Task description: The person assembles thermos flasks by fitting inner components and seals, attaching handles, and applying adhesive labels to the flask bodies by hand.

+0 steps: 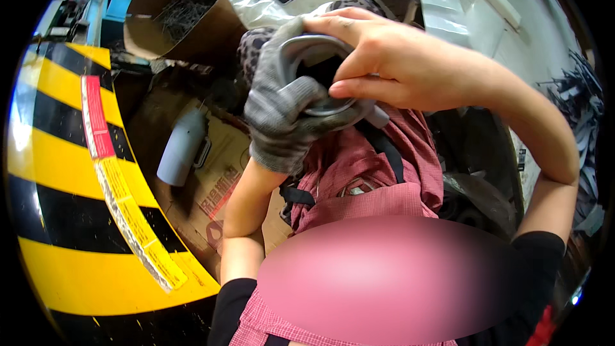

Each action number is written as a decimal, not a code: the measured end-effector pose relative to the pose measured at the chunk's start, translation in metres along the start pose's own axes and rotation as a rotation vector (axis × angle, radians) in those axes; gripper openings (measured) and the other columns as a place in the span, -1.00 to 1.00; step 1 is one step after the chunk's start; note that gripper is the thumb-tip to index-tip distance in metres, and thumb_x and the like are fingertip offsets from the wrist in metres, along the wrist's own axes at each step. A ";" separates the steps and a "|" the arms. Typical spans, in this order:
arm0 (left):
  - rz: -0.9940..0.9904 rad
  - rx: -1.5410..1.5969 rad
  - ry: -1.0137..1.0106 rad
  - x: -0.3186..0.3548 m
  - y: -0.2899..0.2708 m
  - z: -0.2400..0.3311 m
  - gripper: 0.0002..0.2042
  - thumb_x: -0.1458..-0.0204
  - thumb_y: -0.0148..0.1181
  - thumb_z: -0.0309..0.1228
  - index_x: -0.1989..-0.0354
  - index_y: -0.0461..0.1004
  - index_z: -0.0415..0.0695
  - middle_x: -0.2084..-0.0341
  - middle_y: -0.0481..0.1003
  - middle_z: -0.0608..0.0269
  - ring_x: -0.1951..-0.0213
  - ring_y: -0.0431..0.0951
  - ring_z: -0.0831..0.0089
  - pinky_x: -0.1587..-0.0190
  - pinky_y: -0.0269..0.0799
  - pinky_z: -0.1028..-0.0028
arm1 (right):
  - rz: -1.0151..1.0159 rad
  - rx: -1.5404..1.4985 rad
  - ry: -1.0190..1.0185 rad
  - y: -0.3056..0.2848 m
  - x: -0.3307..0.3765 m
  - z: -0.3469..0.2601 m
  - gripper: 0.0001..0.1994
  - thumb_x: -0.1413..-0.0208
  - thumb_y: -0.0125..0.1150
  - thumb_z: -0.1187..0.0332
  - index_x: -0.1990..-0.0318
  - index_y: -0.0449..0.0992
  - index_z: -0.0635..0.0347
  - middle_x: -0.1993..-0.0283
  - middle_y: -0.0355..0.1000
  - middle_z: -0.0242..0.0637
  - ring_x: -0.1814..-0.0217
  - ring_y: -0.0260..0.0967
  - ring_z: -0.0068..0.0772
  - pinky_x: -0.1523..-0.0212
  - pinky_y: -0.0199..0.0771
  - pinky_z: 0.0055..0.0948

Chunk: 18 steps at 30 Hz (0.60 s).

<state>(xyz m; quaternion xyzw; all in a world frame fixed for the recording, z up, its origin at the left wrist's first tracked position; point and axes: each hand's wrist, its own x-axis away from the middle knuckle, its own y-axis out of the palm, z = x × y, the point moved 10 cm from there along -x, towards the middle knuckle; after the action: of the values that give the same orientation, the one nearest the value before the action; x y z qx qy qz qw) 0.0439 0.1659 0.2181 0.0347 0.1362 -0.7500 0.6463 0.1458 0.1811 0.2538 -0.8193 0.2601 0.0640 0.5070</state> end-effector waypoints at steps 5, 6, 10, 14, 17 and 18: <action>0.007 -0.068 -0.030 -0.006 0.006 -0.003 -0.25 0.23 0.37 -0.41 -0.27 0.31 -0.30 -0.11 0.45 0.07 -0.10 0.47 0.33 -0.22 0.38 0.38 | 0.258 -0.131 0.031 -0.006 0.027 0.000 -0.80 -0.23 0.26 0.23 0.20 0.70 0.15 -0.35 0.27 0.17 -0.38 0.20 0.18 -0.38 0.18 -0.07; 0.034 -0.074 -0.059 -0.004 -0.002 0.000 -0.28 0.21 0.31 -0.33 -0.24 0.33 -0.32 -0.09 0.46 0.07 -0.11 0.48 0.31 -0.21 0.40 0.38 | 0.387 -0.273 0.037 -0.015 0.040 0.001 -0.79 -0.22 0.28 0.31 0.04 0.66 0.12 -0.29 0.36 0.06 -0.33 0.29 0.08 -0.32 0.27 -0.14; 0.108 -0.770 0.314 -0.001 -0.071 0.076 -0.34 0.09 0.26 -0.23 -0.19 0.34 -0.36 -0.11 0.46 -0.05 -0.11 0.50 0.16 -0.25 0.39 0.28 | 0.657 -0.076 0.633 -0.046 0.164 0.040 -0.72 -0.17 0.27 0.45 -0.04 0.59 0.19 -0.04 0.51 -0.17 -0.11 0.46 -0.12 -0.14 0.43 -0.25; 0.193 -0.218 0.041 -0.013 -0.161 0.047 -0.32 -0.26 -0.11 0.09 -0.27 0.33 -0.31 -0.13 0.46 -0.09 -0.08 0.56 0.12 -0.13 0.54 0.18 | 0.540 0.936 1.004 -0.062 0.266 0.077 -0.34 0.01 0.47 0.11 -0.28 0.40 -0.04 -0.13 0.37 -0.29 -0.15 0.27 -0.09 -0.14 0.35 -0.13; -0.051 0.191 -0.237 -0.045 -0.126 -0.032 -0.40 -0.27 -0.01 0.06 -0.22 0.41 -0.24 -0.08 0.52 0.02 -0.02 0.58 0.25 -0.08 0.55 0.24 | 0.460 0.939 1.154 -0.048 0.301 0.124 -0.25 0.04 0.48 0.05 -0.35 0.32 -0.17 -0.16 0.32 -0.28 -0.16 0.23 -0.08 -0.16 0.30 -0.07; -0.074 0.229 -0.353 -0.062 -0.109 -0.070 -0.43 -0.27 0.03 0.04 -0.22 0.43 -0.21 -0.07 0.52 0.07 -0.02 0.57 0.30 -0.08 0.54 0.29 | 0.507 0.975 1.104 -0.049 0.302 0.126 -0.27 0.03 0.49 0.12 -0.35 0.35 -0.18 -0.05 0.37 -0.27 -0.06 0.30 -0.12 -0.09 0.36 -0.15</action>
<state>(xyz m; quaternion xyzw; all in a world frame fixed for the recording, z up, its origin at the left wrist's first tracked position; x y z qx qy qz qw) -0.0615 0.2567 0.1819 -0.0288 -0.0640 -0.7783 0.6240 0.4482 0.1983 0.1217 -0.3325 0.6529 -0.3611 0.5769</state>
